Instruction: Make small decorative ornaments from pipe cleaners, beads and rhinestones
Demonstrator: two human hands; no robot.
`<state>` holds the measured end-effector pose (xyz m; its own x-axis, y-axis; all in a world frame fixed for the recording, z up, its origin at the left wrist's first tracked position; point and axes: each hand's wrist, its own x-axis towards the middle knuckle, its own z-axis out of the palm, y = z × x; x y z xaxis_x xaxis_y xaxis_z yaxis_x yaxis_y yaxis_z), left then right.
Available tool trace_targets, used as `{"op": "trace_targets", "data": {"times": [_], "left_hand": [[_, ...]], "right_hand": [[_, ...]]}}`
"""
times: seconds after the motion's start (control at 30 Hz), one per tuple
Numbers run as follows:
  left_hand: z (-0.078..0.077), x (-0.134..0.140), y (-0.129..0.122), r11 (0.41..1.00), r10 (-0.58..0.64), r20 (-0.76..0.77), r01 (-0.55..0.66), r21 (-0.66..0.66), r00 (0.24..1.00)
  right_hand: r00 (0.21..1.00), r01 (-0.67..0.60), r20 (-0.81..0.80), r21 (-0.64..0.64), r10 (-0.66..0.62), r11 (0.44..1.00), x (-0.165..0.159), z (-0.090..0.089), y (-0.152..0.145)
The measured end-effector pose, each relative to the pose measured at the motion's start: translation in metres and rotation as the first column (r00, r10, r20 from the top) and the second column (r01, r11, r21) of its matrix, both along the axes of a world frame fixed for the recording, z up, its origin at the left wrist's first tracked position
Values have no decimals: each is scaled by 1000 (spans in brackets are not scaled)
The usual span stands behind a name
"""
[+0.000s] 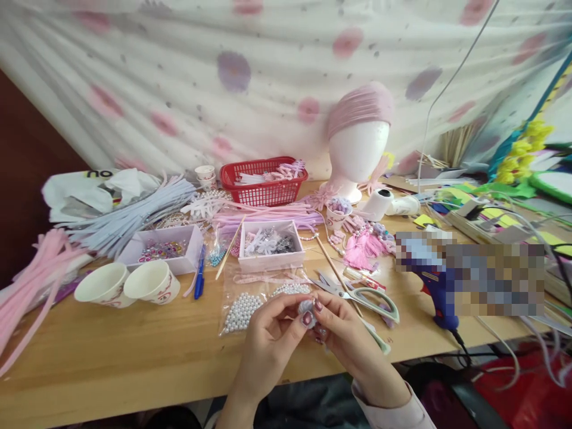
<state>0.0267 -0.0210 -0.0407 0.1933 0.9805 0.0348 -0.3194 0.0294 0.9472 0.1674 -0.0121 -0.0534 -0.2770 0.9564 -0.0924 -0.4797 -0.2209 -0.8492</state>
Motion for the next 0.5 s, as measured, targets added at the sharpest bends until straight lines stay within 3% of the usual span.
{"op": "trace_targets", "data": {"times": [0.13,0.3,0.5], "left_hand": [[-4,-1,3,989,148,-19,-148,0,989],[-15,-18,11,955,291,-1,-290,-63,957],[-24,-36,12,870,486,90,-471,-143,869]], "right_hand": [[982,56,178,71,-68,996,3,1,1],[905,144,374,174,-201,974,26,13,-2],[843,186,440,300,-309,936,52,19,3]]}}
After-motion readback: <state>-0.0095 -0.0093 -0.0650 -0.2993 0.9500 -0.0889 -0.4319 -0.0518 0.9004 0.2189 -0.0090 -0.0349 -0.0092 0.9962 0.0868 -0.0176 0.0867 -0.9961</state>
